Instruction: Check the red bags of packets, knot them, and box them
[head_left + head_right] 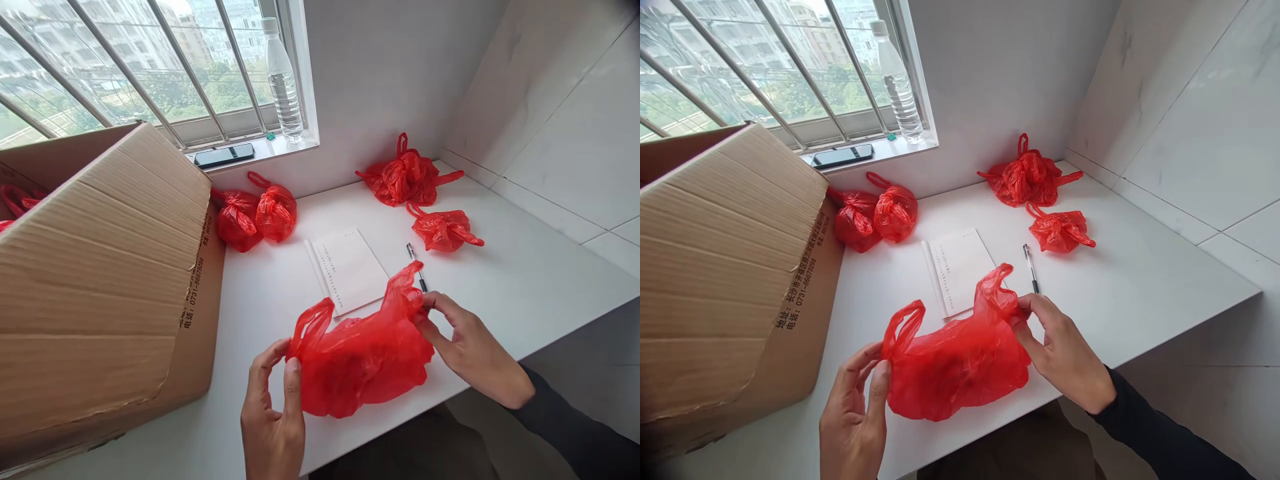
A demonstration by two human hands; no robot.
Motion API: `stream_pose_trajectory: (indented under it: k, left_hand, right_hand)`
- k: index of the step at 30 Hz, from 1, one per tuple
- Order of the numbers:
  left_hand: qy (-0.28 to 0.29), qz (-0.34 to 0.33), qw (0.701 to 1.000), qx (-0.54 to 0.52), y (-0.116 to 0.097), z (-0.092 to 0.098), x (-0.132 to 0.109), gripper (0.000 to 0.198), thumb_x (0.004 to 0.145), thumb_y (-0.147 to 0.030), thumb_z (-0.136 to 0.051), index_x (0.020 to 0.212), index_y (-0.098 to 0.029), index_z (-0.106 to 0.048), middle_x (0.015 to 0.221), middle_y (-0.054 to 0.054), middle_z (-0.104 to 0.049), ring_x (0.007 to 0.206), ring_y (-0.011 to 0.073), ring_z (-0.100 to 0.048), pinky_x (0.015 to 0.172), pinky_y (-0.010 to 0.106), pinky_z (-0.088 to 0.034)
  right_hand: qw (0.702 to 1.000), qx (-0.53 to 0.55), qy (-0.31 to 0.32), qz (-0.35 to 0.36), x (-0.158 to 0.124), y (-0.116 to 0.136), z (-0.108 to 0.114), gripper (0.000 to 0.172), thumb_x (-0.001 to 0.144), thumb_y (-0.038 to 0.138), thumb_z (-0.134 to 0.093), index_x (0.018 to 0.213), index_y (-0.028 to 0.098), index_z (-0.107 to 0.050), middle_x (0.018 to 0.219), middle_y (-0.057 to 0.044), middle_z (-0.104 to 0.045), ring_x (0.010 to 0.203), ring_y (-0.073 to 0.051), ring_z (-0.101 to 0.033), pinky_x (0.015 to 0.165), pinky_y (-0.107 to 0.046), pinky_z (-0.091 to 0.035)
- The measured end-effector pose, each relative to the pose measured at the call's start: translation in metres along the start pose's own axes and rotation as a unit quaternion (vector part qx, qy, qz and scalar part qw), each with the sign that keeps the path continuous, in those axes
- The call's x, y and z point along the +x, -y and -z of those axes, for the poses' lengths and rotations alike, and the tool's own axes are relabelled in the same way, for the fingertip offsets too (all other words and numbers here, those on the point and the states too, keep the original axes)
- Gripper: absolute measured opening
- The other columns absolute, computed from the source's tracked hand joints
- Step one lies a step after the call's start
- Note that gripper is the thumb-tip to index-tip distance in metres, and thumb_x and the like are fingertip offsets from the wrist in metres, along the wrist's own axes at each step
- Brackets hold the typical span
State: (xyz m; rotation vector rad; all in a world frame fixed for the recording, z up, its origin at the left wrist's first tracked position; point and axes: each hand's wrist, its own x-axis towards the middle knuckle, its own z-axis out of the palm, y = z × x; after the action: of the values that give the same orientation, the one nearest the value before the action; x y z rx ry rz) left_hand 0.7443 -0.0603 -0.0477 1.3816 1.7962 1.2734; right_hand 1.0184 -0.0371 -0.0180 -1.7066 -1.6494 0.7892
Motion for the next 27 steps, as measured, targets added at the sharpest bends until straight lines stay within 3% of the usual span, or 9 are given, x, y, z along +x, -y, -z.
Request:
stream_pose_trajectory:
  k: [3, 5, 9, 12, 15, 18, 21, 24, 27]
  left_hand:
    - [0.017, -0.088, 0.996, 0.031, -0.017, -0.009, -0.005, 0.052, 0.089, -0.044, -0.068, 0.138, -0.031, -0.056, 0.128, 0.007, -0.064, 0.117, 0.0261, -0.062, 0.096, 0.040, -0.053]
    - [0.021, -0.113, 0.993, 0.040, -0.026, -0.014, -0.005, 0.043, 0.089, -0.040, -0.070, 0.130, -0.029, -0.063, 0.112, 0.005, -0.067, 0.102, 0.0228, -0.065, 0.084, 0.034, -0.055]
    - [-0.028, -0.052, 0.998, -0.009, -0.032, -0.005, 0.001, 0.015, 0.092, -0.042, -0.067, 0.095, -0.027, -0.070, 0.092, 0.000, -0.067, 0.083, 0.0173, -0.062, 0.075, 0.028, -0.049]
    - [-0.083, 0.002, 0.996, -0.012, -0.033, 0.010, 0.004, 0.021, 0.092, -0.047, -0.065, 0.095, -0.027, -0.072, 0.096, 0.000, -0.068, 0.090, 0.0182, -0.062, 0.087, 0.030, -0.047]
    - [-0.099, -0.030, 0.995, -0.009, -0.037, 0.020, 0.003, 0.019, 0.094, -0.044, -0.064, 0.095, -0.028, -0.073, 0.099, 0.001, -0.066, 0.092, 0.0179, -0.062, 0.087, 0.029, -0.049]
    - [-0.098, -0.077, 0.992, -0.007, -0.039, 0.022, 0.000, 0.016, 0.095, -0.037, -0.063, 0.101, -0.028, -0.075, 0.096, 0.000, -0.065, 0.081, 0.0150, -0.059, 0.079, 0.026, -0.051]
    - [-0.087, -0.088, 0.992, -0.029, -0.039, 0.018, -0.001, 0.016, 0.093, -0.033, -0.065, 0.104, -0.029, -0.077, 0.091, -0.001, -0.069, 0.076, 0.0136, -0.060, 0.074, 0.023, -0.052]
    - [-0.067, -0.065, 0.992, -0.090, -0.042, 0.014, -0.003, 0.016, 0.091, -0.033, -0.069, 0.102, -0.028, -0.079, 0.100, 0.001, -0.077, 0.087, 0.0179, -0.070, 0.079, 0.026, -0.057]
    - [-0.081, -0.030, 0.989, -0.123, -0.048, 0.011, -0.008, 0.018, 0.089, -0.039, -0.071, 0.100, -0.027, -0.080, 0.097, 0.002, -0.079, 0.079, 0.0188, -0.072, 0.077, 0.030, -0.060]
  right_hand:
    - [1.000, -0.002, 0.012, 0.019, -0.003, 0.010, -0.004, 0.025, 0.099, 0.051, -0.054, 0.107, 0.028, -0.057, 0.105, 0.000, -0.063, 0.087, -0.018, -0.059, 0.065, -0.029, -0.046]
    - [0.999, 0.008, 0.025, 0.032, -0.004, 0.016, -0.006, 0.025, 0.099, 0.052, -0.054, 0.098, 0.027, -0.057, 0.094, 0.002, -0.061, 0.084, -0.017, -0.058, 0.074, -0.030, -0.047]
    - [1.000, 0.029, 0.002, 0.006, -0.002, 0.016, 0.000, 0.032, 0.100, 0.055, -0.050, 0.087, 0.026, -0.056, 0.079, 0.004, -0.055, 0.071, -0.016, -0.051, 0.065, -0.029, -0.044]
    - [0.999, 0.034, -0.015, -0.016, 0.001, 0.010, 0.010, 0.031, 0.100, 0.055, -0.051, 0.092, 0.027, -0.059, 0.085, 0.002, -0.061, 0.079, -0.018, -0.057, 0.062, -0.028, -0.044]
    - [0.999, 0.024, -0.038, -0.019, 0.002, 0.008, 0.015, 0.028, 0.098, 0.053, -0.055, 0.110, 0.029, -0.061, 0.105, -0.001, -0.068, 0.092, -0.021, -0.064, 0.063, -0.030, -0.049]
    - [0.986, 0.032, -0.150, 0.059, -0.003, 0.016, 0.014, 0.034, 0.097, 0.040, -0.061, 0.130, 0.033, -0.056, 0.130, -0.004, -0.063, 0.114, -0.026, -0.062, 0.087, -0.040, -0.054]
    - [0.930, 0.041, -0.255, 0.262, -0.008, 0.033, 0.011, 0.047, 0.089, 0.015, -0.065, 0.133, 0.032, -0.057, 0.127, -0.004, -0.062, 0.120, -0.026, -0.059, 0.101, -0.047, -0.050]
    - [0.892, -0.055, -0.140, 0.426, -0.005, 0.055, 0.008, 0.051, 0.089, 0.005, -0.060, 0.134, 0.027, -0.057, 0.121, -0.006, -0.065, 0.117, -0.024, -0.060, 0.102, -0.046, -0.051]
    - [0.871, -0.226, 0.008, 0.436, 0.007, 0.070, 0.001, 0.030, 0.100, 0.011, -0.048, 0.126, 0.020, -0.060, 0.107, -0.007, -0.070, 0.105, -0.023, -0.064, 0.108, -0.049, -0.045]
